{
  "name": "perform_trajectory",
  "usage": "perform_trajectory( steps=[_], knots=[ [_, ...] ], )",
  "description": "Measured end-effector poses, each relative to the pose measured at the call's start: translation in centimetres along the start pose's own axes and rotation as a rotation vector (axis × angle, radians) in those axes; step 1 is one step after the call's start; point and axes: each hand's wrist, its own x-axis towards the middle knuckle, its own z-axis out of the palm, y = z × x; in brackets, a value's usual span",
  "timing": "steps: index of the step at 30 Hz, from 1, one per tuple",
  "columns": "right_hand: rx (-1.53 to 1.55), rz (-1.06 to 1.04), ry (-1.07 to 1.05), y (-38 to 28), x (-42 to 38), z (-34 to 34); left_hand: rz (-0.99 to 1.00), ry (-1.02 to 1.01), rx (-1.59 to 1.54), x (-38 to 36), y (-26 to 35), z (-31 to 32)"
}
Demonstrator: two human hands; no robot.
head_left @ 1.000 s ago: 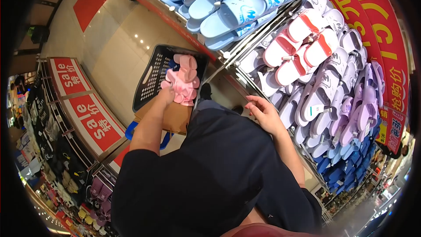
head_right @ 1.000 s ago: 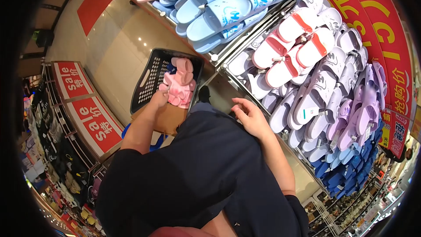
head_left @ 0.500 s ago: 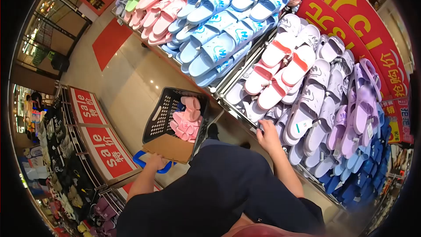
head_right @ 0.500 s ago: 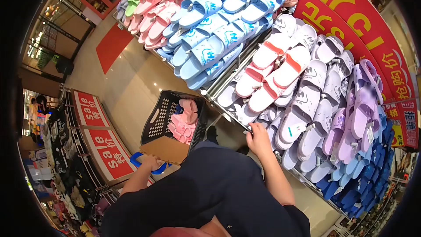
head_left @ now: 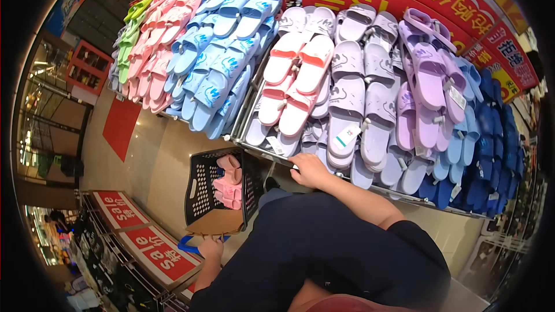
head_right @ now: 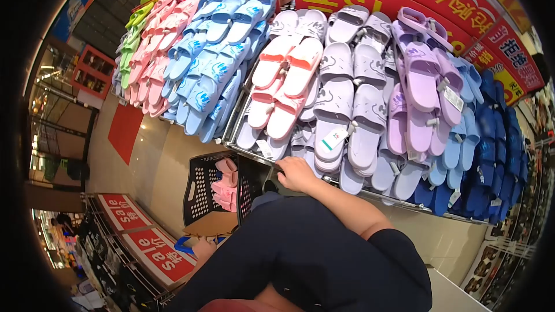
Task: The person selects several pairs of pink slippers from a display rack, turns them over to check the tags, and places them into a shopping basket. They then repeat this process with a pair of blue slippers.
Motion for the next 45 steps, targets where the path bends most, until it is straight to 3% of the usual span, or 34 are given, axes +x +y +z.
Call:
perform_trajectory(
  steps=[13,18,21,22,24,27,28,30,33,36,41,45],
  knots=[
    [0.010,-0.004,0.003,0.3,-0.3,0.3,0.049,0.164,-0.079,-0.5,4.5,1.3],
    [0.206,0.083,-0.045,-0.3,0.8,-1.1,0.062,0.083,-0.184,0.4,5.1,-0.3],
    [0.218,0.057,0.195,-2.2,4.2,-4.6,0.121,0.034,-0.185,1.1,5.0,-0.7],
    [0.247,0.156,0.262,-3.3,5.9,-6.5,0.134,0.012,-0.179,1.3,5.0,-1.0],
    [0.193,0.133,0.492,-1.6,10.0,-7.7,0.186,-0.102,-0.052,2.1,5.2,-2.1],
    [-0.002,0.201,0.646,0.8,16.3,-10.8,0.194,-0.226,0.088,3.5,7.0,-6.6],
    [-0.086,0.287,0.642,1.0,18.2,-11.8,0.187,-0.262,0.126,4.1,7.5,-7.8],
    [-0.188,0.566,0.429,0.8,21.4,-13.6,0.202,-0.223,0.095,5.9,8.0,-9.1],
    [-0.227,0.708,0.430,3.0,25.1,-12.8,0.203,-0.164,-0.020,6.6,9.3,-13.1],
    [-0.192,0.782,0.406,3.9,26.8,-11.5,0.223,-0.067,-0.170,9.4,8.2,-11.4],
    [-0.383,0.755,0.559,4.0,25.5,-9.4,0.297,-0.075,-0.158,11.4,7.2,-11.6],
    [-0.323,0.816,0.609,3.7,26.1,-10.1,0.348,-0.050,-0.222,12.8,6.4,-10.1]
  ],
)
